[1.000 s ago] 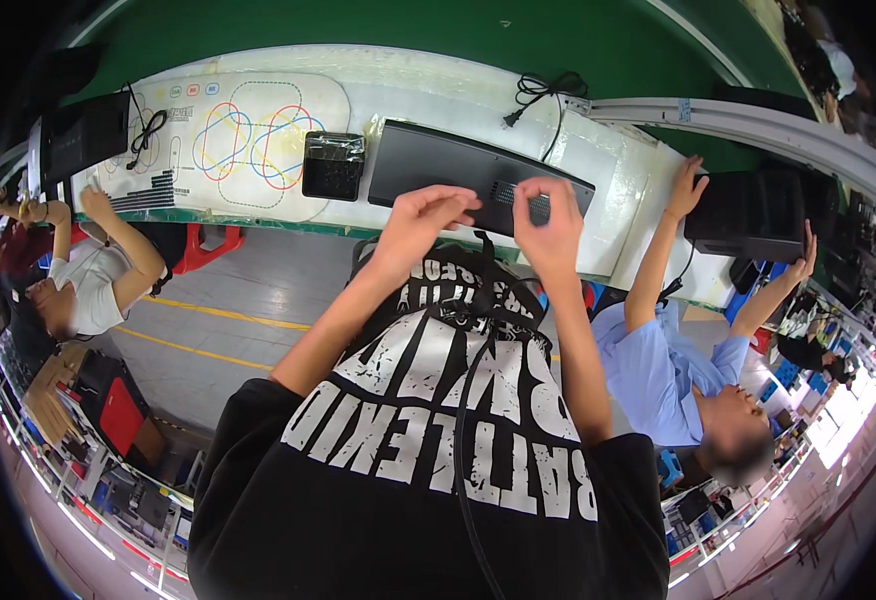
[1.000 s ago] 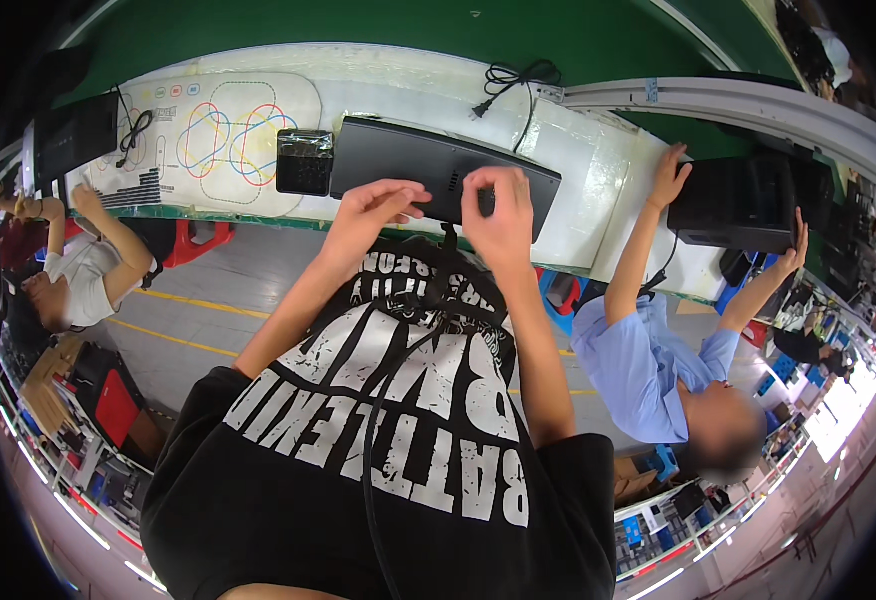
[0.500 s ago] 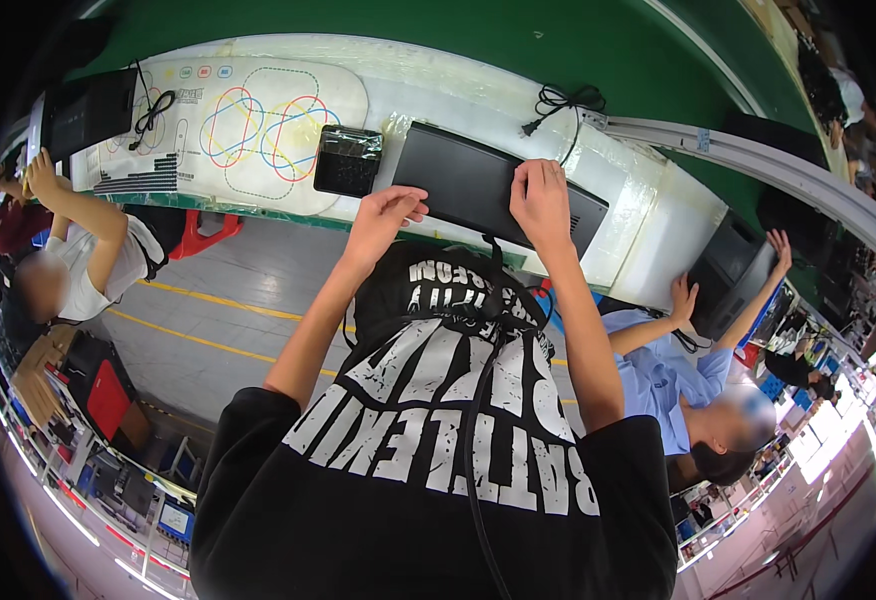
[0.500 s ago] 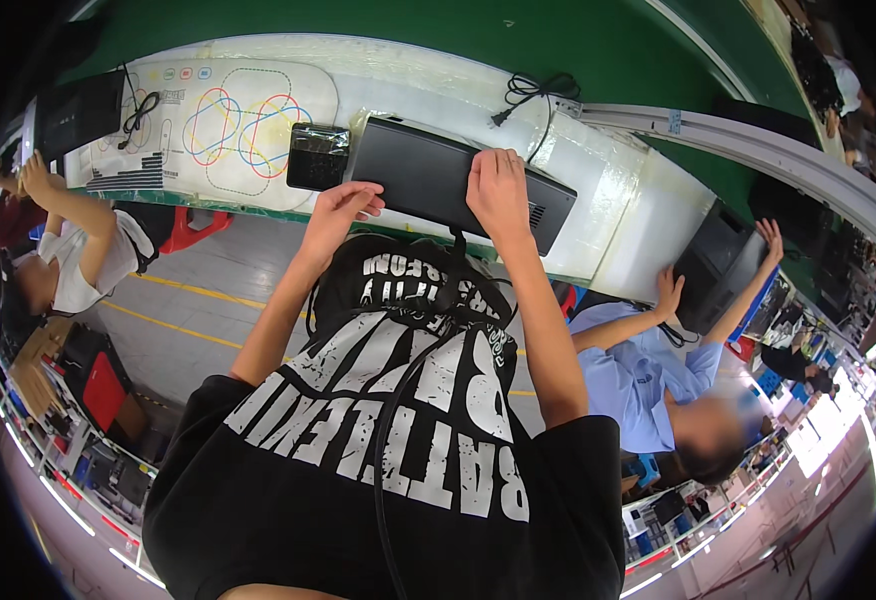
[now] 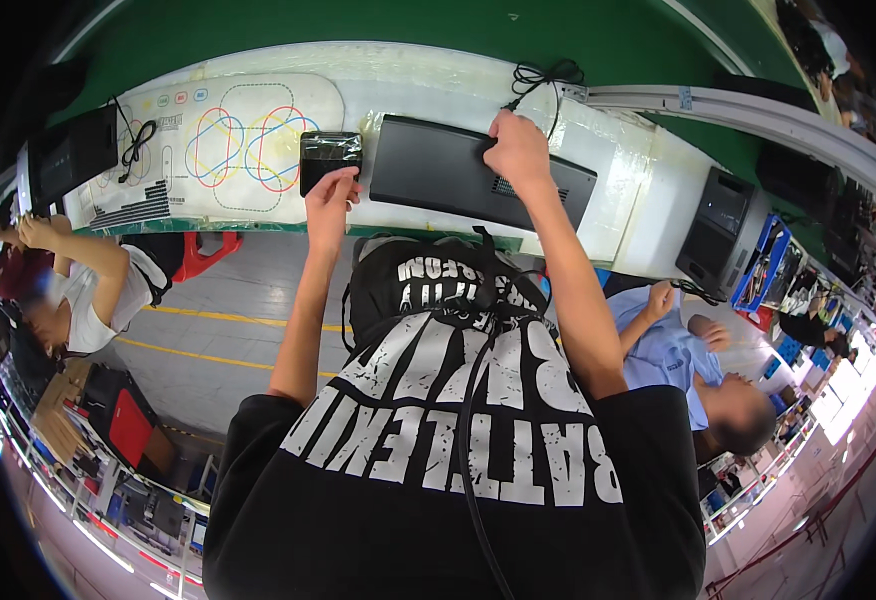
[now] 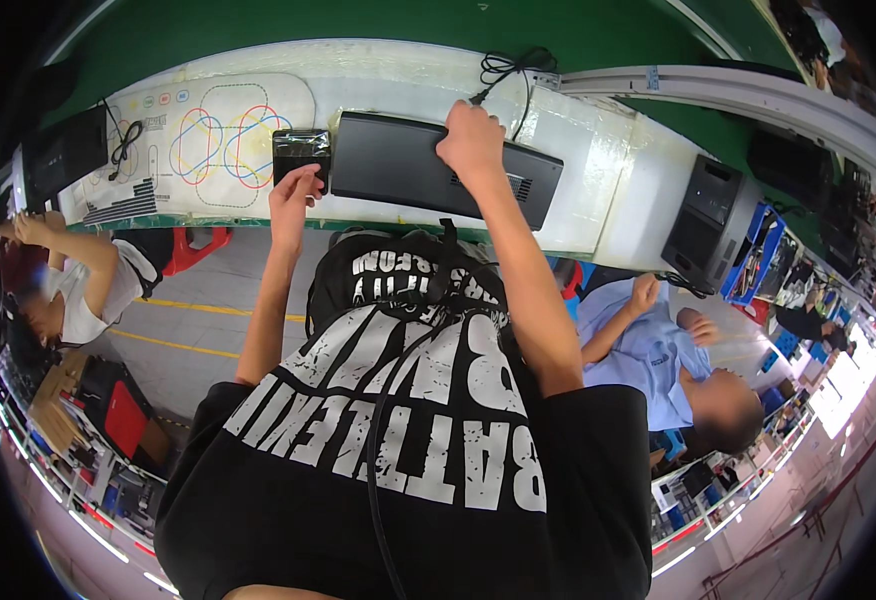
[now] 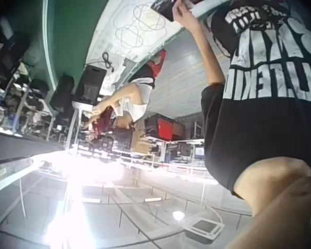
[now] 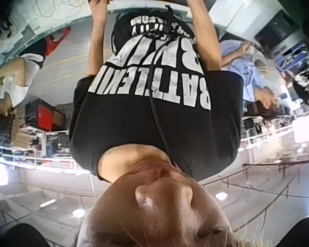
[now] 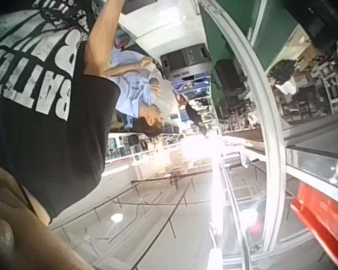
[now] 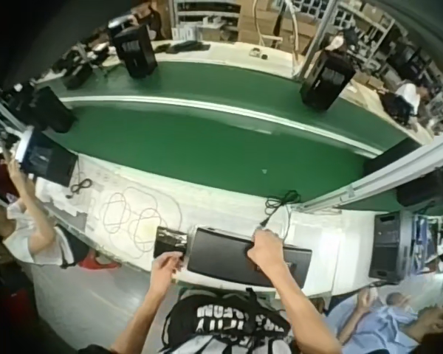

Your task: Assembling electronic power units on a production line by inspecting units and attaching small rubber gaskets to the wires.

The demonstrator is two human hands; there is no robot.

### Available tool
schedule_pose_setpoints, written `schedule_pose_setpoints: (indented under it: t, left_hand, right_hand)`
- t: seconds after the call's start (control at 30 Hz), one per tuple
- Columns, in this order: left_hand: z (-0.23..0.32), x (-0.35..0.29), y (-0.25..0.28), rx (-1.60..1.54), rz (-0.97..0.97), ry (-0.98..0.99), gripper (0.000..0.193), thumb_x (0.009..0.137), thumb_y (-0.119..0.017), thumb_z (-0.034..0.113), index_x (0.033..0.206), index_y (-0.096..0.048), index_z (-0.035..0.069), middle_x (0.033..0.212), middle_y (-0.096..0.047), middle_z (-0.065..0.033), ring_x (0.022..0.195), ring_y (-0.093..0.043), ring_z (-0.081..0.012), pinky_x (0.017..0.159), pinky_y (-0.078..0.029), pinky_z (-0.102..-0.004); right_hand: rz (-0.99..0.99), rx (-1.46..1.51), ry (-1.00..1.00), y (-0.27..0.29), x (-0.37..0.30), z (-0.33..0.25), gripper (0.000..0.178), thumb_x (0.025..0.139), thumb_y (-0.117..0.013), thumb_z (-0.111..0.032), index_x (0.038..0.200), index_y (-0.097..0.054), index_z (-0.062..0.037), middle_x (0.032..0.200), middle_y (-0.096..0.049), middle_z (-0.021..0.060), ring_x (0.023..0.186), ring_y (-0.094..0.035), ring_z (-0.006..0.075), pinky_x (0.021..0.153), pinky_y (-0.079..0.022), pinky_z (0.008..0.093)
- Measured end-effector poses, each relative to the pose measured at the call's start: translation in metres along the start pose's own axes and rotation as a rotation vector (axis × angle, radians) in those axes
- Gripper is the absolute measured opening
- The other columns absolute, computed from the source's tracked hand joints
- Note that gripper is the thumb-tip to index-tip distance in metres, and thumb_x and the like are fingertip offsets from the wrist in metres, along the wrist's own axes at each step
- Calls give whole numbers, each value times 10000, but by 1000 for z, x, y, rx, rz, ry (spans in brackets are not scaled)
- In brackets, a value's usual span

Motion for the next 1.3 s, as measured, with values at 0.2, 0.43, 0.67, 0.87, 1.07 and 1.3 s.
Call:
schedule_pose_setpoints:
  t: [0.2,0.43,0.67,0.87,1.07,1.3]
  left_hand:
    - [-8,24,-19,104,41,-244,235,936,-518,150,1094,-629,15,933,-627,-38,830,-549,-103,749,-428,-237]
    - [-33,36,-41,-103,-58,-198,504,1012,-298,353,1306,-448,-28,1280,-510,-80,1180,-447,-191,1032,-287,-291]
    - [-63,30,-40,-460,-32,-60,503,1007,-285,407,1287,-471,33,1254,-524,-37,1188,-435,-159,1046,-260,-296]
    - [-77,55,-34,-454,212,-39,512,994,-294,434,1224,-506,29,1206,-545,-48,1153,-455,-166,1024,-282,-300]
    - [8,86,-17,-265,216,121,813,879,-284,685,1331,-409,22,1260,-532,-139,1121,-530,-282,873,-475,-420]
    - [115,138,-39,-90,-305,313,794,909,-155,629,1364,-365,13,1228,-538,-218,1077,-575,-365,848,-514,-513]
  right_hand:
    - [-162,356,-75,-12,8,25,242,607,-636,-77,841,-619,-19,842,-668,139,830,-641,281,733,-500,331]
    - [-170,541,127,-12,5,50,340,723,-701,-316,888,-626,-29,857,-657,132,835,-623,248,741,-485,327]
    - [-312,1290,-152,-66,-12,192,523,943,-422,-477,955,-645,-4,860,-644,54,835,-593,180,790,-448,319]
    - [-351,1800,-370,-148,-3,205,560,913,-450,-521,934,-645,3,825,-636,74,771,-579,172,749,-460,292]
    - [132,1578,-386,-40,3,180,705,936,-360,-564,1208,-538,62,1145,-606,161,1054,-568,238,963,-396,304]
    - [-448,1286,101,217,-25,-18,442,814,-686,-312,1069,-631,46,1109,-606,107,1057,-522,147,955,-352,296]
Point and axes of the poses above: each hand's wrist, its own x-axis towards the middle knuckle, its own y-axis out of the back of the hand, z = x × y, the point moved 9 cm from there along x, towards the middle knuckle
